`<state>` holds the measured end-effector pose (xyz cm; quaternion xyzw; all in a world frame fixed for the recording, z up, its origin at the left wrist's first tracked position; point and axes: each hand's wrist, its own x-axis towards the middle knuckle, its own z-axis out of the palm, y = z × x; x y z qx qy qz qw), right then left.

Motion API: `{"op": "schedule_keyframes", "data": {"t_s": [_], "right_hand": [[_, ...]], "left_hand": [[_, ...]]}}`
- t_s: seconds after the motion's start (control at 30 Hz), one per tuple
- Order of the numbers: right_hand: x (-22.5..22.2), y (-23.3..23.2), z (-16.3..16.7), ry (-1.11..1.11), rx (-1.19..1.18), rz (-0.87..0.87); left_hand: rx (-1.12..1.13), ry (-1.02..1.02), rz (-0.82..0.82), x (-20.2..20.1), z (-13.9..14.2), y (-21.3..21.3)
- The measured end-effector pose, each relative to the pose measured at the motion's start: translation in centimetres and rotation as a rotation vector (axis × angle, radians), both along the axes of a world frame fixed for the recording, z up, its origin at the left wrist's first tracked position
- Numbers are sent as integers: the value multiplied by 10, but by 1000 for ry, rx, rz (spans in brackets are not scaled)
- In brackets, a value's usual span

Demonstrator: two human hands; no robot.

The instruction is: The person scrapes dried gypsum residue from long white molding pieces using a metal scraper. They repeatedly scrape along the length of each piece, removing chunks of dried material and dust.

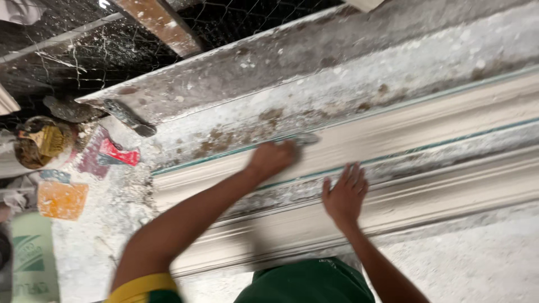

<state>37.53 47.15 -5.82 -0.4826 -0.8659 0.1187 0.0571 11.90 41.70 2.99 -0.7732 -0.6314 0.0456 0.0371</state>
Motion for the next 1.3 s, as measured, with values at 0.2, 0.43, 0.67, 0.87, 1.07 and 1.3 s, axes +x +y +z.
{"op": "schedule_keyframes", "data": {"t_s": [0.2, 0.43, 0.67, 0.87, 1.07, 1.3], "right_hand": [[33, 19, -9, -148, -288, 288], [157, 188, -24, 72, -61, 234], [236, 311, -34, -47, 94, 33], [235, 300, -25, -5, 110, -3], [234, 301, -10, 24, 184, -4], [233, 299, -17, 13, 155, -39]], "left_hand": [[-44, -382, 198, 173, -12, 253], [-179, -226, 347, 109, -10, 210], [-615, -173, 792, -27, 23, 44], [-526, -185, 676, 66, -10, 207], [-276, -415, 600, 136, 0, 306], [-460, -223, 536, 81, 25, 194]]}}
